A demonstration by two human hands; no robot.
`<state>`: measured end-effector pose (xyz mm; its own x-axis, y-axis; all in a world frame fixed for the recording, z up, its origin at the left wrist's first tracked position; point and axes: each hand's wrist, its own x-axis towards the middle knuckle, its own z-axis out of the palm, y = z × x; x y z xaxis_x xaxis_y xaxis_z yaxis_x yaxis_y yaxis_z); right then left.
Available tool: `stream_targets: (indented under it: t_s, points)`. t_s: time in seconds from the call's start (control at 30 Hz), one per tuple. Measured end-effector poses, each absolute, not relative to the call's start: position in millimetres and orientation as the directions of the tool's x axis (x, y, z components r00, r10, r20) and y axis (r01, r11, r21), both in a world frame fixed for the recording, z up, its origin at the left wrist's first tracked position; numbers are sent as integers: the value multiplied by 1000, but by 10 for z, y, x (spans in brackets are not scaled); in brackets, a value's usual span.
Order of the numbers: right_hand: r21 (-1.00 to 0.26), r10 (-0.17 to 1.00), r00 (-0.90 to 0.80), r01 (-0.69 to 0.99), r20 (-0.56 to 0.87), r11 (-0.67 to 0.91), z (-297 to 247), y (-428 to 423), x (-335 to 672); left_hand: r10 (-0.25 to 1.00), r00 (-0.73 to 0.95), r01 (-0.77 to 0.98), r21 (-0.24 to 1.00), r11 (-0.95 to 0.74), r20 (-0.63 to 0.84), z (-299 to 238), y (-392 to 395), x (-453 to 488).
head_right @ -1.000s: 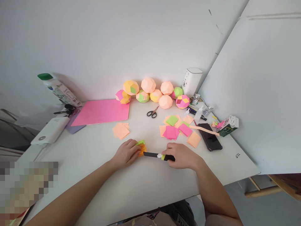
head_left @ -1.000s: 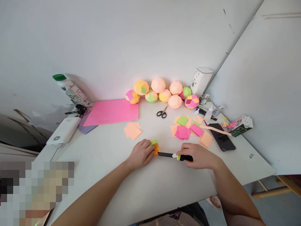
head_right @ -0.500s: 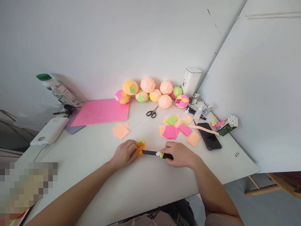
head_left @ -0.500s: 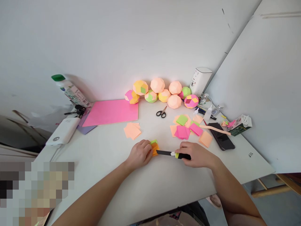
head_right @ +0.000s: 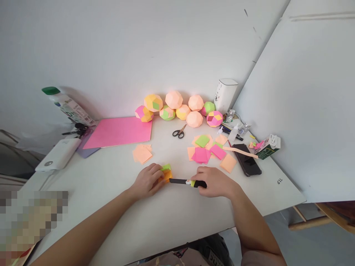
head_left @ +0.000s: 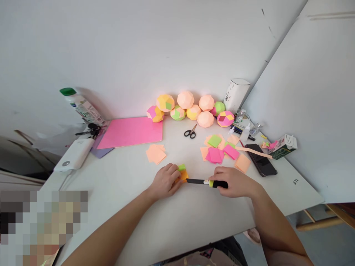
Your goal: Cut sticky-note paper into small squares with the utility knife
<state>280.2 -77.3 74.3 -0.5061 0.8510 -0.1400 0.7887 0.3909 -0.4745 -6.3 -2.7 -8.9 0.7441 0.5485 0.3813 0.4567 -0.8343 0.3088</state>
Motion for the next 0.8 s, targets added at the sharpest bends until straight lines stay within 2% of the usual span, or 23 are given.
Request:
stream_targets:
  t_s: [0.8]
  points:
    - [-464, 841, -517, 792, -160, 398, 774, -772, 2800, 552, 761, 460, 316, -830, 341, -56, -24, -68]
